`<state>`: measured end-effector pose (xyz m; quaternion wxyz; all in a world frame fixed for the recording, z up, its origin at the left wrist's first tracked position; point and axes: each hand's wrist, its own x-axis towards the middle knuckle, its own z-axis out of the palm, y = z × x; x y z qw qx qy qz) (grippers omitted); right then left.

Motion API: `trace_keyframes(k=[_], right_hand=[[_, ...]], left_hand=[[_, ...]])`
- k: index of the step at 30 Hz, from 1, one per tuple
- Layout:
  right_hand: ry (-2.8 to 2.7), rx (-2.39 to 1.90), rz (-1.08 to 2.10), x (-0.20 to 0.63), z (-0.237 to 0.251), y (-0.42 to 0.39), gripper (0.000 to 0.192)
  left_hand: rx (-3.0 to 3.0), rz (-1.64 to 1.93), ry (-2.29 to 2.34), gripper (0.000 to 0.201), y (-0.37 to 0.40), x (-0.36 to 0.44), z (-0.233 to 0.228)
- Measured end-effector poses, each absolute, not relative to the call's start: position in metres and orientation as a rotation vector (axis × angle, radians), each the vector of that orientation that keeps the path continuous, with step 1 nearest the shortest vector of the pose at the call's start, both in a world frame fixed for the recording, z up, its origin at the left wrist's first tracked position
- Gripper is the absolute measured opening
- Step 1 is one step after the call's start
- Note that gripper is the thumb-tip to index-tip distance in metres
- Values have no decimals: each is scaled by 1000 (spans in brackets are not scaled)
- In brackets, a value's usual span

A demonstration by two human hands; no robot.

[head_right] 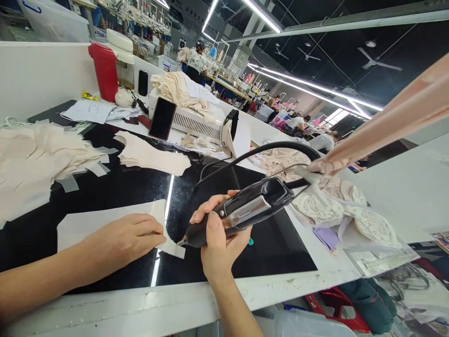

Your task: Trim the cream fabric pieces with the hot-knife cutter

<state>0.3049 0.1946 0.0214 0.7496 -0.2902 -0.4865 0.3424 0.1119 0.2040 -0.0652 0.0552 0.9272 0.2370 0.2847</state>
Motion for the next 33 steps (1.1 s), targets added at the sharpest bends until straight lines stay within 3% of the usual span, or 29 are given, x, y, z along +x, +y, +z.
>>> trace_keyframes(k=[33], right_hand=[[-1070,-650,721,307,20,182,32]], left_hand=[[2800,806,727,25,205,110,-63]])
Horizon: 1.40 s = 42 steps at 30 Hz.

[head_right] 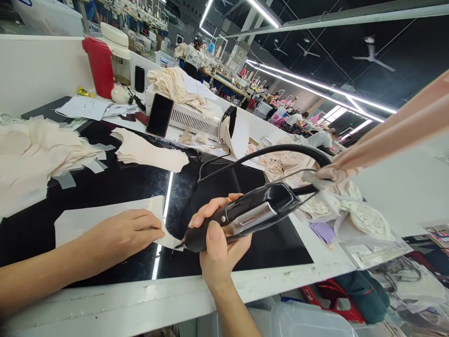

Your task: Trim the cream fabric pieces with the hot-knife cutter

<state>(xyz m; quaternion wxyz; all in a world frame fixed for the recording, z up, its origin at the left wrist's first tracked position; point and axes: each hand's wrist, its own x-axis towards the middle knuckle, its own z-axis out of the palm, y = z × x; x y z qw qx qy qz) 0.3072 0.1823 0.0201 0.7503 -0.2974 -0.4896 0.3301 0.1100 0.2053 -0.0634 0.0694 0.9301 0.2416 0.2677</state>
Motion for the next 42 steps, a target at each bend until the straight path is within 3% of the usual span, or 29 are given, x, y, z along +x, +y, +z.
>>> trace_keyframes(k=[16,31,36,42], right_hand=[[-1084,-723,598,332,12,214,33],[-1036,-665,594,339,19,243,29],[-1044,-658,633,334,21,243,30],[-1054,-639,678,327,19,245,32]], left_hand=[[2826,955,868,28,216,92,-56],[2636,400,1028,32,207,97,-22],[2799,481,784,22,250,110,-6],[2805,389,605,49,283,128,-17]])
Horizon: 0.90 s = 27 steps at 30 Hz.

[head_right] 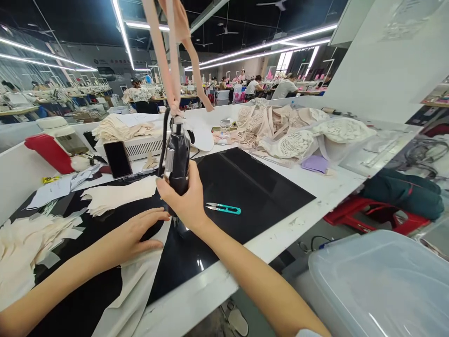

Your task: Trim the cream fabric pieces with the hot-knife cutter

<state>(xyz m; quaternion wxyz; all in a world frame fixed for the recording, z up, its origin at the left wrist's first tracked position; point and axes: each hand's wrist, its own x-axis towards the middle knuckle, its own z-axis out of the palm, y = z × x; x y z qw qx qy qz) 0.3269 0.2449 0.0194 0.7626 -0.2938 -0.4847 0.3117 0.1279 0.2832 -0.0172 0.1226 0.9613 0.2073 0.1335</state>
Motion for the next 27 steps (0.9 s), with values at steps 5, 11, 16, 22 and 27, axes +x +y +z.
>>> trace_keyframes(k=[5,11,16,22,27], right_hand=[[-1026,-659,695,319,23,246,32],[-1025,-681,718,309,27,247,31],[-1034,-686,724,302,27,247,30],[-1016,-705,751,298,27,247,33],[-1044,-717,705,297,23,249,30]], left_hand=[[2796,182,668,59,287,126,-22],[2763,111,692,52,285,118,-24],[2719,45,761,44,281,116,-22],[2664,24,786,41,282,113,-24],[2655,18,788,43,282,114,-26]])
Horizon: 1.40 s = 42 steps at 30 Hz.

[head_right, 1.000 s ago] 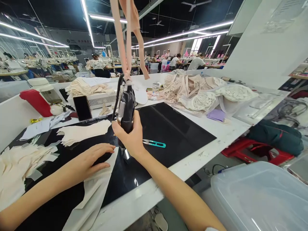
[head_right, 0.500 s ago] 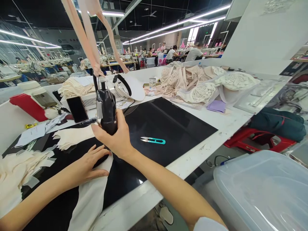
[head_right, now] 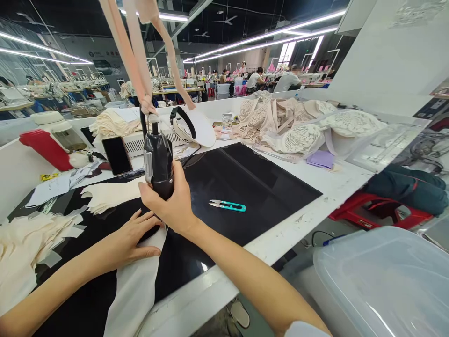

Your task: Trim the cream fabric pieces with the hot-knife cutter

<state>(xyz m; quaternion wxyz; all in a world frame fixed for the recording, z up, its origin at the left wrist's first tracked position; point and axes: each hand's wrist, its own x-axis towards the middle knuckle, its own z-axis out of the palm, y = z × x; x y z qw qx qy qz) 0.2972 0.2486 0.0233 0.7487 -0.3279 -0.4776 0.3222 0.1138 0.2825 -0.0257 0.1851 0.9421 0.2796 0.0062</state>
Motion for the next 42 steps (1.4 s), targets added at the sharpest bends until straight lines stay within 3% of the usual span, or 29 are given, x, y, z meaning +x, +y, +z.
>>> trace_keyframes(k=[17,26,42], right_hand=[[-1061,-698,740,294,22,233,29],[-1029,-680,786,290,25,220,32],[-1042,-688,794,288,25,217,32]], left_hand=[[2646,13,795,52,282,117,-19],[2605,26,776,87,284,116,-19],[2604,77,758,85,281,117,-15]])
